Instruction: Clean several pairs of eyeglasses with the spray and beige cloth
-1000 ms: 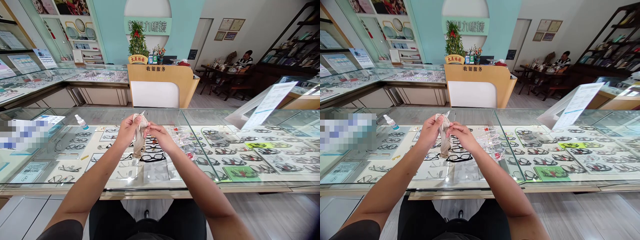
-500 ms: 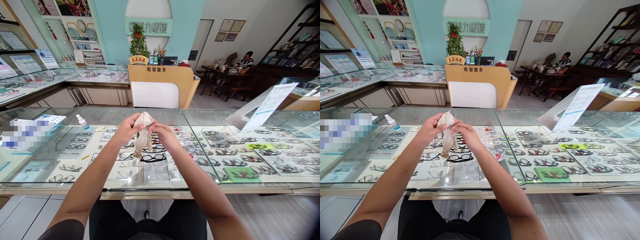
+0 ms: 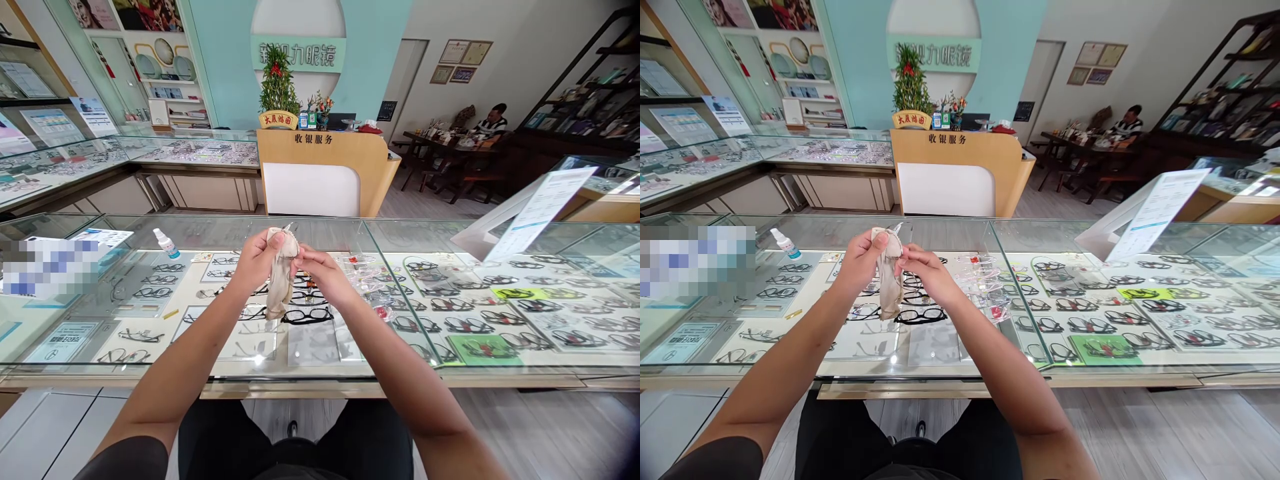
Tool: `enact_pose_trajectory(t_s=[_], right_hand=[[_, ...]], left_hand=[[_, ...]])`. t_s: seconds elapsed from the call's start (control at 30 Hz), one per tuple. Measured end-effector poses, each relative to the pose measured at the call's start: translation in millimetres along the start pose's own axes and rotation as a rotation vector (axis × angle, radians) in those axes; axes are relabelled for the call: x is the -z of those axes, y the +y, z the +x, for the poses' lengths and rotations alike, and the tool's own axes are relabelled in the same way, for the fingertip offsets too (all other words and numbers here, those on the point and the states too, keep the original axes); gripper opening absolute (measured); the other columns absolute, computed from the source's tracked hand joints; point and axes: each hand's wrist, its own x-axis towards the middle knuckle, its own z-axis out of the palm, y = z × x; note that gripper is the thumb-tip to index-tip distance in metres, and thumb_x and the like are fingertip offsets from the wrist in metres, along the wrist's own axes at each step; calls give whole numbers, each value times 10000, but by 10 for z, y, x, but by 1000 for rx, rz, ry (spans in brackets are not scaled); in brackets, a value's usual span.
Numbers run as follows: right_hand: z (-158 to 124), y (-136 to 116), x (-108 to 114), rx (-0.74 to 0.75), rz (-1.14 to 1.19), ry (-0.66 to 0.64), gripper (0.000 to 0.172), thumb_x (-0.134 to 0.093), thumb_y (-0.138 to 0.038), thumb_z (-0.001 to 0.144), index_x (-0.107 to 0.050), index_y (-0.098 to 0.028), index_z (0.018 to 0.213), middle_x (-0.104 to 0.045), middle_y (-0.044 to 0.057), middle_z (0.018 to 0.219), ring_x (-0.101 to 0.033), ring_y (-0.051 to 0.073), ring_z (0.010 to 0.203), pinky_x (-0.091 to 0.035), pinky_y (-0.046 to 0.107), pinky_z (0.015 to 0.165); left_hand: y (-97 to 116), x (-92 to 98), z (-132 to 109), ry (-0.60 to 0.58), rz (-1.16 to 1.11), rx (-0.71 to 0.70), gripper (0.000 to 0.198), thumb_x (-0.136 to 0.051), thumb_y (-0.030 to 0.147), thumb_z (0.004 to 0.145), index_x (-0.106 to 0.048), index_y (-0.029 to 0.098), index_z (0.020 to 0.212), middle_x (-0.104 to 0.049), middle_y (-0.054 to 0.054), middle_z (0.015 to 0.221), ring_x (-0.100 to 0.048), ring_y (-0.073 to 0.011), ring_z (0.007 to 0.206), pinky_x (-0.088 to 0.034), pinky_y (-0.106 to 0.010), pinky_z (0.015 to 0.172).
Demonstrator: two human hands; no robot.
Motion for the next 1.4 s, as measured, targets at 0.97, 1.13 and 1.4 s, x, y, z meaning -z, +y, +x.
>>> enact_pose_trajectory(t_s=[0.97, 1.13, 1.4], right_hand=[[-17, -139, 131, 84, 155, 143, 361, -885, -588, 856, -781, -260, 747, -651, 96, 1163, -622, 316, 1223, -512, 437, 1091], [-6, -165, 173, 103, 151, 168, 331, -847, -549, 866, -753, -258, 742, -664, 107, 1091, -627, 326, 1234, -529, 446, 1054], [-14, -205, 170, 94, 163, 153, 324, -860, -537, 851, -765, -260, 713, -674, 93, 985, -649, 323, 1167, -508, 459, 1075]], left_hand=[[675, 293, 71, 300, 271, -191, 655, -807, 858, 889, -723, 213, 811, -741, -57, 708, -696, -204, 672, -512, -303, 562], [1028, 823, 110, 342, 485, -175, 635, -785, 802, 952, -713, 186, 814, -716, -37, 719, -610, -148, 628, -458, -275, 556], [954, 1831, -63, 457, 1006, 258, 412, -657, 365, 1108, -663, 194, 733, -634, 30, 617, -509, -133, 578, -355, -236, 586]])
